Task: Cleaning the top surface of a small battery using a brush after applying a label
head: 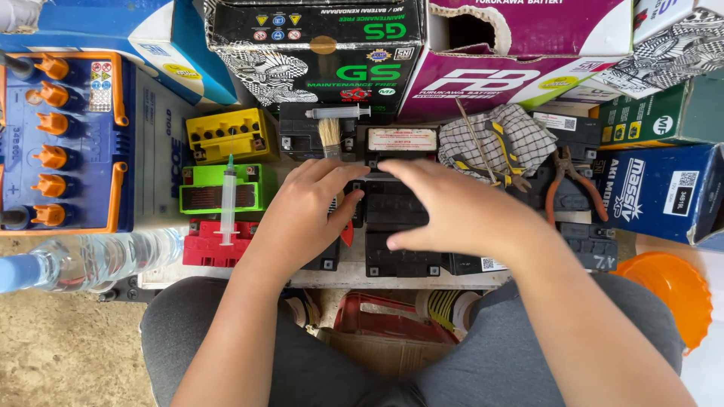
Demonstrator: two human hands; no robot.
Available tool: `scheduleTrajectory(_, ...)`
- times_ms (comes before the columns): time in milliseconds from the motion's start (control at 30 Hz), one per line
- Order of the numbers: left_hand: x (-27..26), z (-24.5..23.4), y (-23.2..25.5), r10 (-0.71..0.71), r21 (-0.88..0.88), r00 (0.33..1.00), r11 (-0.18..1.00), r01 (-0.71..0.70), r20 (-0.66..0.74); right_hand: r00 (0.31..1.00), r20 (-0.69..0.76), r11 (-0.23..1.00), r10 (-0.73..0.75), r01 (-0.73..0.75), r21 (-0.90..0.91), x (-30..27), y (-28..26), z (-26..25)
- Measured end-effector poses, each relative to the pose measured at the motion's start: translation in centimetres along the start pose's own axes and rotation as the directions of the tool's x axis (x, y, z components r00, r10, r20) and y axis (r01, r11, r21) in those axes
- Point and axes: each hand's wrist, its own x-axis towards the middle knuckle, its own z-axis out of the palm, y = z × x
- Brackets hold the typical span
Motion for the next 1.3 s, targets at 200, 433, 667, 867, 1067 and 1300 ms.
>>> scheduleTrajectory(200, 0.0, 0.2, 0.5, 0.002, -0.028, 1.0, 1.0, -0.002, -0.012, 0.996, -0.07, 0.939, -0.061, 0.034, -0.341, 1.8, 3.9, 4.9)
scheduleTrajectory(433, 0.0, 0.2, 0.7, 0.005, -0.027, 1.0, 1.0, -0.005, -0.015, 0.972, -0.162, 0.935, -0.171, 0.109, -0.336, 2.6, 6.2, 5.7)
scheduleTrajectory(667, 0.0, -0.4, 0.3, 0.024, -0.044, 0.999, 0.999, -0.025, -0.035, 0.941, -0.24, 0.917, -0.237, 0.136, -0.374, 2.1, 6.3, 5.6)
scheduleTrajectory(867, 0.2, -0.8, 0.6, 0.054, -0.177, 0.999, 0.983, -0.055, -0.01, 0.918, -0.283, 0.919, -0.279, 0.17, -0.355, 0.0, 4.6, 3.6)
scheduleTrajectory(1067, -0.1, -1.9, 2.5, 0.072, -0.449, 0.96, 0.891, 0.059, 0.269, 0.849, -0.378, 0.873, -0.369, 0.178, -0.454, -2.5, 3.8, 2.4)
scheduleTrajectory(1300, -0.3, -1.5, 4.3, 0.057, -0.552, 0.964, 0.828, 0.1, 0.261, 0.781, -0.426, 0.872, -0.457, 0.299, -0.388, -5.4, 1.2, 2.1)
